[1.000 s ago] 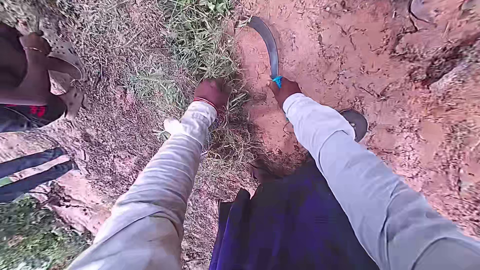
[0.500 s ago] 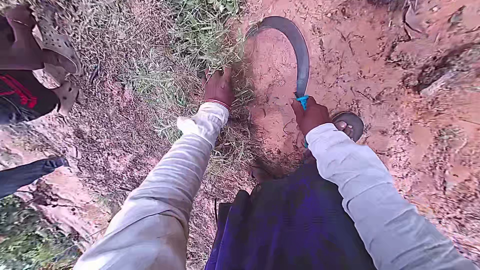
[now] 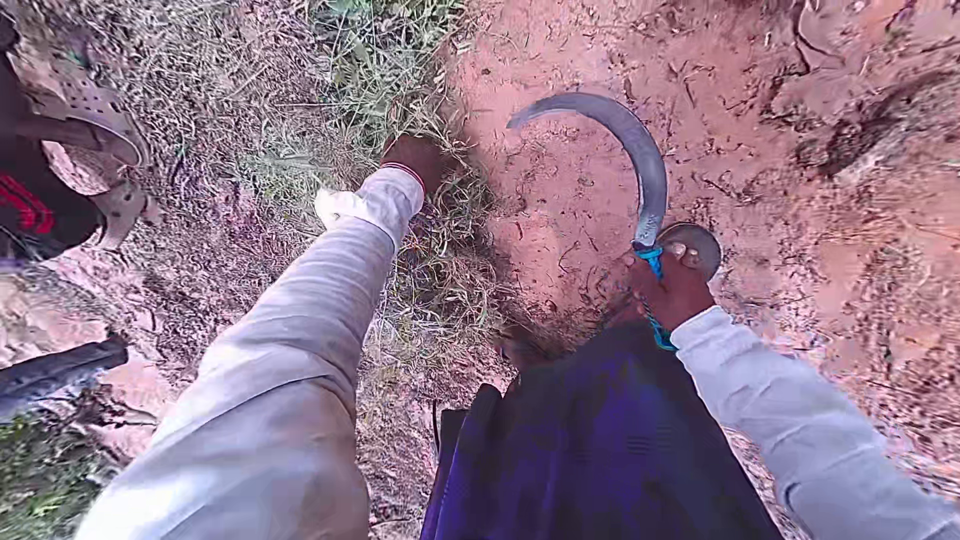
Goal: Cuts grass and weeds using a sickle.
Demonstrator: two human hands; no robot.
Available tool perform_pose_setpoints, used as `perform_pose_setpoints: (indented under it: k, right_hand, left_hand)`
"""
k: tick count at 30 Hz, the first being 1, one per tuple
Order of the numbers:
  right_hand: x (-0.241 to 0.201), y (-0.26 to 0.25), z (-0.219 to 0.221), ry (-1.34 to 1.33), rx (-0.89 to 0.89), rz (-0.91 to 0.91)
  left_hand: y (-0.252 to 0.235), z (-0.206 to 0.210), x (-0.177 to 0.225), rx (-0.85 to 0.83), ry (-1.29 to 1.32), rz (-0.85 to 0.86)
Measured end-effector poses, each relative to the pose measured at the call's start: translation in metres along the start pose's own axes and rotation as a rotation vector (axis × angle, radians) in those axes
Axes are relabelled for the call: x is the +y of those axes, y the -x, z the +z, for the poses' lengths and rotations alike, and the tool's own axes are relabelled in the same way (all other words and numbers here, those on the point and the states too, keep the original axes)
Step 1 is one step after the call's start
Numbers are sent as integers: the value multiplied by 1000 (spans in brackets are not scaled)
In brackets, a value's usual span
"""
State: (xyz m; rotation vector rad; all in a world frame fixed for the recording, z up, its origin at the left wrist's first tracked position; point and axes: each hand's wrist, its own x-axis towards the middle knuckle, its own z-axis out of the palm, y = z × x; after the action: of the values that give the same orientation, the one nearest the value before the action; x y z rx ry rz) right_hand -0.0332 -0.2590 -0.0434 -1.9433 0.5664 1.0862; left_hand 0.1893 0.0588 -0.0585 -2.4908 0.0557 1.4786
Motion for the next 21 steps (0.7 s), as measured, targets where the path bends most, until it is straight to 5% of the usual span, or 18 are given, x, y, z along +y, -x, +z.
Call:
perform_pose_setpoints:
  k: [4,7,9,14,17,21]
  right_hand:
    - [-57,-58,20,-89,21,-74]
    - [-133,-124,39,105,-125,-34]
    - [-145,-142,57,190,-188,-6]
    - [-105,-73,65,272,-291,107]
    - [-58,-5,54,438,-458,201]
    - [-48,33,36,352,-285,127]
  left_hand:
    - [0,-9,3,15,45,101]
    - [-1,-9,-1,32,28,124]
    - [-2,-8,-5,32,2,175]
    - [39,3,-10,-79,-96,269]
    - [68,26,-3,-82,-58,98]
    - [94,28,0,-58,6,-57]
